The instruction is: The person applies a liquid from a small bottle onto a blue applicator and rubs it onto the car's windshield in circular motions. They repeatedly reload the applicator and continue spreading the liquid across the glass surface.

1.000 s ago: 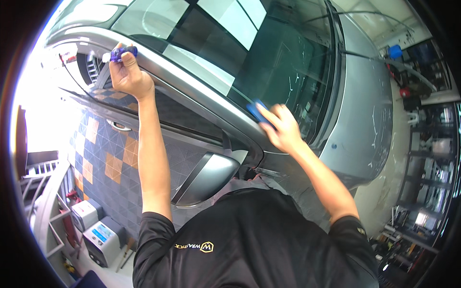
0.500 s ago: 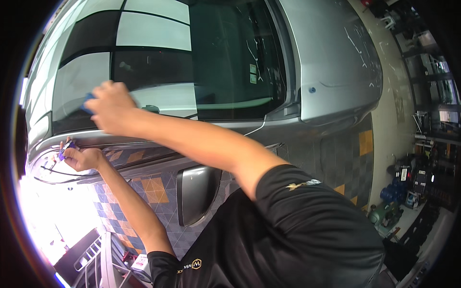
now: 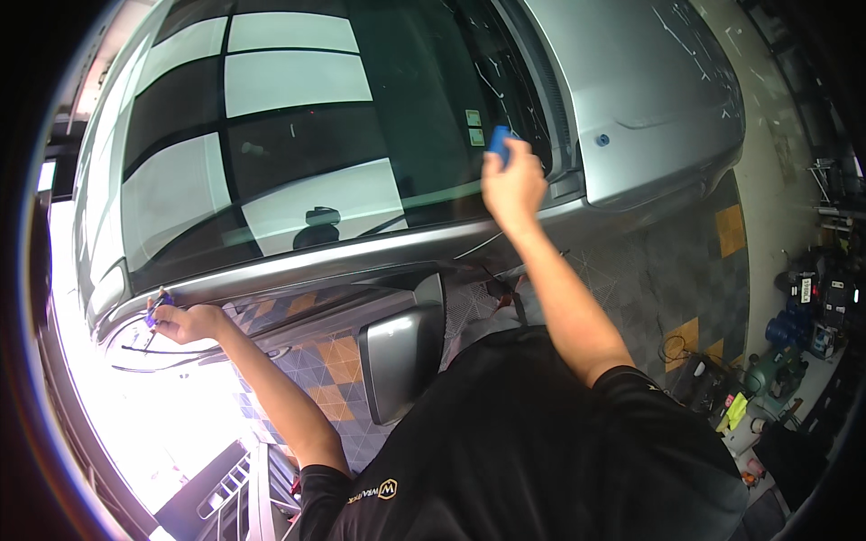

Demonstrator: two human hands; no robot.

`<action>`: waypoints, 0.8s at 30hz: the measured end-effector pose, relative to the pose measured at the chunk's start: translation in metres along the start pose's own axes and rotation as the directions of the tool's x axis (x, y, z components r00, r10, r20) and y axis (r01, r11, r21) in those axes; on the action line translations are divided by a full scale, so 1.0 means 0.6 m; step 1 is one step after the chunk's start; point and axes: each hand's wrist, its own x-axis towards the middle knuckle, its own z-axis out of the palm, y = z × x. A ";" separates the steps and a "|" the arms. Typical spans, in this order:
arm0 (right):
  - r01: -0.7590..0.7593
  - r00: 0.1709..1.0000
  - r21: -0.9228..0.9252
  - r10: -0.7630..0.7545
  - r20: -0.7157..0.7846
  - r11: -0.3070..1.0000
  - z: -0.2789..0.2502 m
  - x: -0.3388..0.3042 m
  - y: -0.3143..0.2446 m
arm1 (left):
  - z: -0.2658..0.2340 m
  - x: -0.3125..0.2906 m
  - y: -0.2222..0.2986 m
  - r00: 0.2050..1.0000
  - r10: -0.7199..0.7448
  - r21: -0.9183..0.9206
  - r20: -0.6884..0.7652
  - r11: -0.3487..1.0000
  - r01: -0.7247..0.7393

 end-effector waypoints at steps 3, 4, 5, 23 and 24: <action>0.292 0.945 0.333 -0.325 0.045 0.897 0.001 -0.066 -0.241 | -0.006 -0.001 -0.009 0.999 0.037 0.050 -0.001 0.998 -0.036; 0.336 0.900 0.415 -0.418 0.122 0.845 0.011 -0.085 -0.321 | -0.007 -0.005 -0.010 0.999 0.046 0.071 -0.009 0.996 -0.045; 0.413 0.832 0.491 -0.537 0.139 0.767 0.032 -0.110 -0.410 | -0.017 -0.002 -0.011 1.000 0.027 0.096 -0.006 0.995 -0.027; -0.010 0.997 -0.035 0.013 0.077 0.999 -0.020 0.080 0.048 | -0.004 0.000 -0.007 1.000 -0.001 0.171 0.028 0.985 -0.004; -0.179 0.971 -0.134 0.197 0.138 0.975 -0.035 0.103 0.083 | -0.008 -0.001 -0.007 0.999 0.015 0.199 0.042 0.980 -0.023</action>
